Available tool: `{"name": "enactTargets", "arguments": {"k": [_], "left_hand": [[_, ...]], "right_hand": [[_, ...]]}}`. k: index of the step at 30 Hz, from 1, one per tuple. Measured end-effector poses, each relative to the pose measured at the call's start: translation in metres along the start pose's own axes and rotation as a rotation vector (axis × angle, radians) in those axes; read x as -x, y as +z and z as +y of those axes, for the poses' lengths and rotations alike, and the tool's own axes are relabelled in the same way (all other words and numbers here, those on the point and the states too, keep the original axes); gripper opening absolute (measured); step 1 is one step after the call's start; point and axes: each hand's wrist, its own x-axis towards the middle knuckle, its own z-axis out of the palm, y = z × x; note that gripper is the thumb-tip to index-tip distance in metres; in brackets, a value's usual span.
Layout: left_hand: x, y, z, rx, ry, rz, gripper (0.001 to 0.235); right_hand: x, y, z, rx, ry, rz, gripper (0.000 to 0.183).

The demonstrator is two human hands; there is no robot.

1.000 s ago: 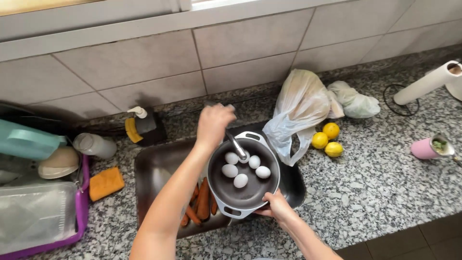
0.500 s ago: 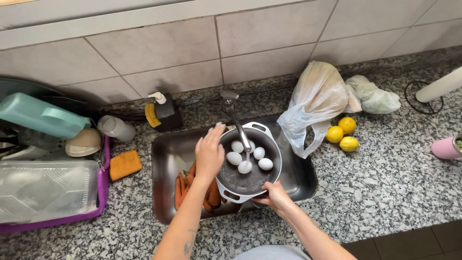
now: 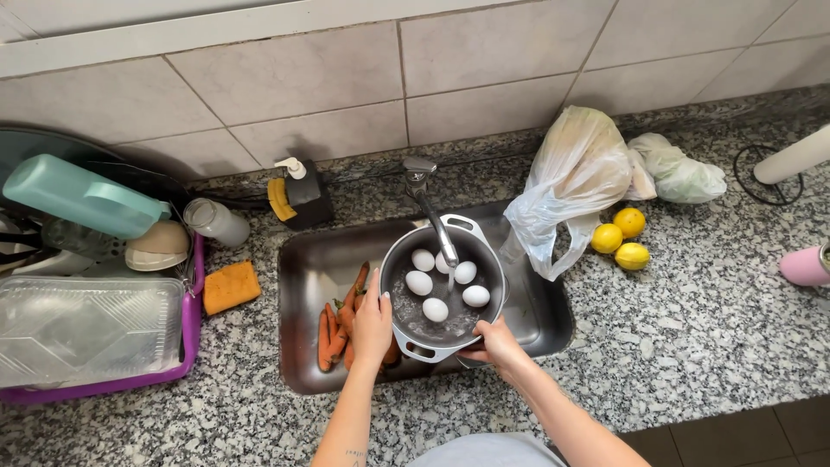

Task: Retrieving eggs from the refrigerator and placing them into a pot to be filled with water for boiling.

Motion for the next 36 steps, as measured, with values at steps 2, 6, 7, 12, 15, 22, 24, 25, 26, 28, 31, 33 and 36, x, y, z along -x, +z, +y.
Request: {"name": "enactTargets", "arguments": {"k": [2,6,7,12,15,22,24,25,26,28,31,33,36], "left_hand": [[0.003,-0.002,0.005,-0.007,0.000,-0.008,0.052],[0.003,-0.002,0.004,-0.053,0.013,-0.030,0.052],[0.005,-0.003,0.007,-0.053,0.015,-0.031,0.052],[0.004,-0.001,0.002,-0.032,0.032,-0.017,0.052],[0.008,-0.004,0.009,-0.028,0.023,-0.020,0.052],[0.009,-0.005,0.010,-0.025,0.015,-0.028,0.052],[0.008,-0.005,0.008,-0.021,0.020,-0.032,0.052],[0.008,-0.005,0.009,-0.020,0.021,-0.031,0.052],[0.009,-0.005,0.010,-0.023,0.020,-0.032,0.052],[0.008,-0.005,0.009,-0.025,0.020,-0.031,0.052],[0.007,-0.006,0.011,-0.033,0.017,-0.033,0.052],[0.006,-0.009,0.018,-0.003,-0.088,-0.080,0.053],[0.005,-0.009,0.016,0.010,-0.084,-0.073,0.053]], "right_hand": [[0.006,0.000,-0.005,0.014,-0.002,-0.009,0.061],[0.003,-0.005,-0.003,0.031,0.007,-0.017,0.064],[0.001,-0.007,0.000,0.030,0.007,-0.016,0.064],[0.003,-0.006,0.002,0.028,0.022,-0.027,0.065],[0.001,-0.007,0.005,0.030,0.017,-0.031,0.063],[0.006,-0.005,0.002,0.045,0.025,-0.020,0.062],[0.012,-0.002,-0.002,0.045,0.022,-0.030,0.060],[0.010,-0.002,-0.001,0.046,0.020,-0.030,0.060],[0.009,-0.003,0.000,0.054,0.021,-0.031,0.061],[0.010,-0.003,0.000,0.062,0.020,-0.032,0.061],[0.024,0.004,-0.011,0.068,0.012,-0.037,0.063],[0.045,0.016,-0.027,0.090,0.101,0.040,0.038],[0.044,0.016,-0.028,0.095,0.094,0.030,0.040]]}}
